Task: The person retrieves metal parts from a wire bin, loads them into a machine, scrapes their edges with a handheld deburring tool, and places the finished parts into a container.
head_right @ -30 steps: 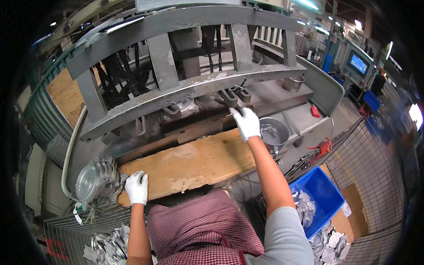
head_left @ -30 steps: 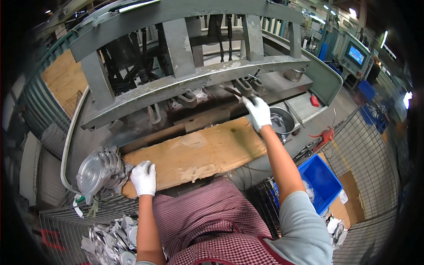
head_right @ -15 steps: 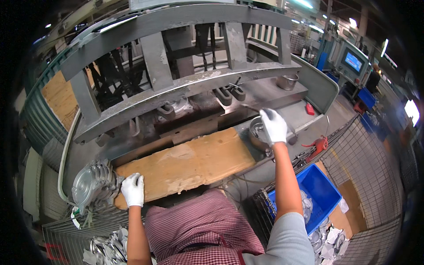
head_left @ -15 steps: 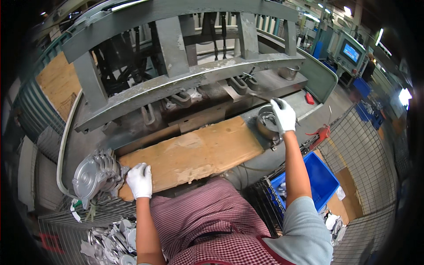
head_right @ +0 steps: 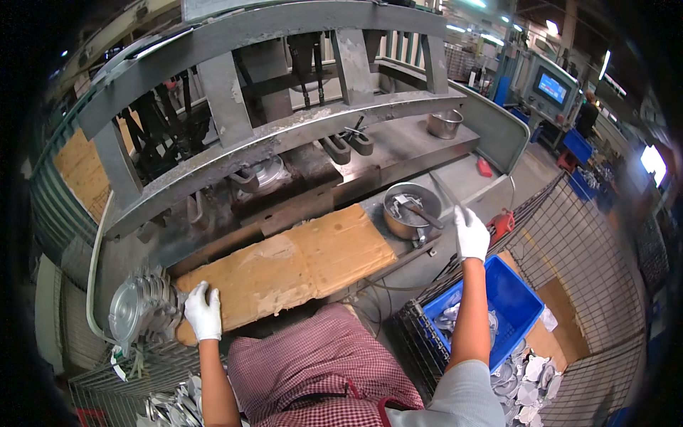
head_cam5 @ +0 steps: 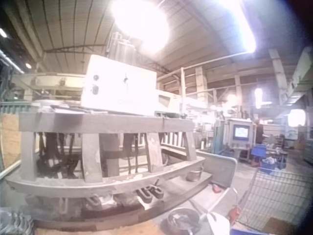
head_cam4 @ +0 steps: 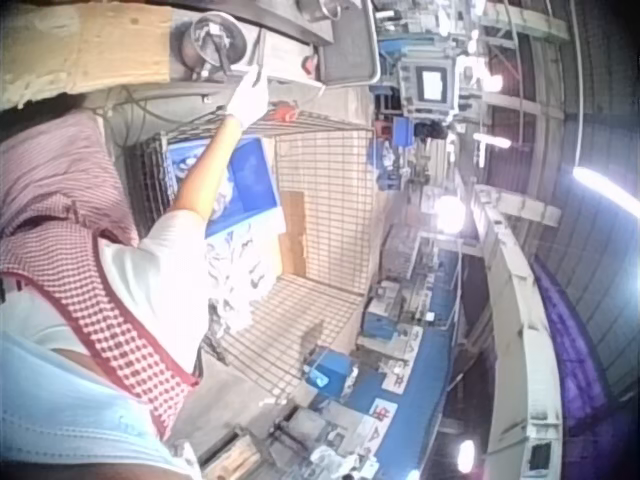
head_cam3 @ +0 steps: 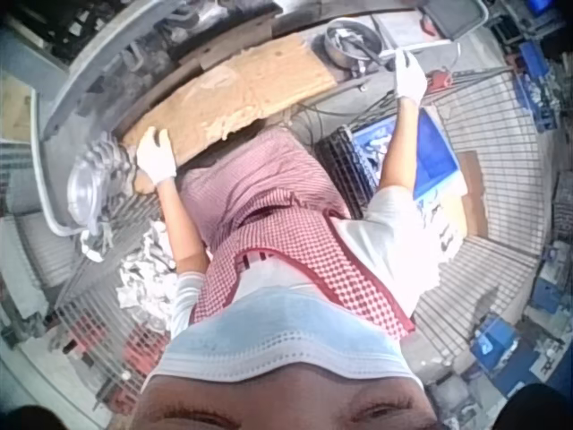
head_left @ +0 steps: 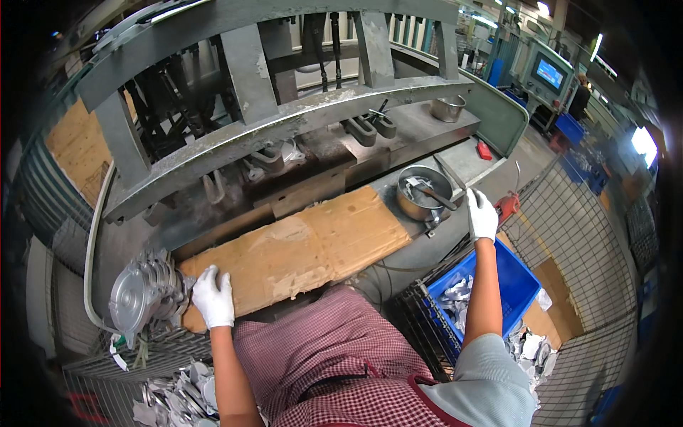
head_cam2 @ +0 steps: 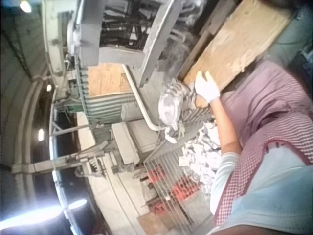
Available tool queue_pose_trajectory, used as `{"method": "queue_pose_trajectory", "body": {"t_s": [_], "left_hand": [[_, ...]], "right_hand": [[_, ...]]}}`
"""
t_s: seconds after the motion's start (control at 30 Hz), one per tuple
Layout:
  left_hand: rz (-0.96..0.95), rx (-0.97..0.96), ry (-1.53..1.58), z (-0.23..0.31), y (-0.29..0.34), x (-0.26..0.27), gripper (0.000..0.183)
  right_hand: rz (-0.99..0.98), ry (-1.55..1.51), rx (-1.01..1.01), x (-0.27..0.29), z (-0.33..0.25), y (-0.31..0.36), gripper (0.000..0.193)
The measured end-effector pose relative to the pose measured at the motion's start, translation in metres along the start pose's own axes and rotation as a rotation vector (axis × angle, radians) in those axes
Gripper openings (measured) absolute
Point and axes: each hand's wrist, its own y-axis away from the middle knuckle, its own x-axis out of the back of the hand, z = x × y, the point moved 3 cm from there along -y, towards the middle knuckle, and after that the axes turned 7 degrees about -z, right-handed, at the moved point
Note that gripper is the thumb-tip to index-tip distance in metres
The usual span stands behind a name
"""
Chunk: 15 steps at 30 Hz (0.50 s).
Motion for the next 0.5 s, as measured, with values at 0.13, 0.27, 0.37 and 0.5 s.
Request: {"method": "queue_pose_trajectory", "body": {"t_s": [0.13, 0.27, 0.37, 0.5], "left_hand": [[0.19, -0.056, -0.118, -0.002, 0.006, 0.005, 0.038], [0.02, -0.041, -0.1, -0.003, 0.006, 0.006, 0.036], [-0.183, 0.0, -0.047, -0.006, 0.003, 0.002, 0.032], [-0.031, -0.007, -0.082, 0.007, 0.004, 0.013, 0.031]], "right_hand": [[-0.122, -0.08, -0.241, -0.008, -0.004, 0.001, 0.05], [-0.042, -0.073, -0.234, -0.014, 0.003, 0.007, 0.049], [-0.002, -0.049, -0.214, -0.01, 0.003, 0.01, 0.048], [-0.102, -0.073, -0.28, -0.008, -0.003, 0.006, 0.048]]}}
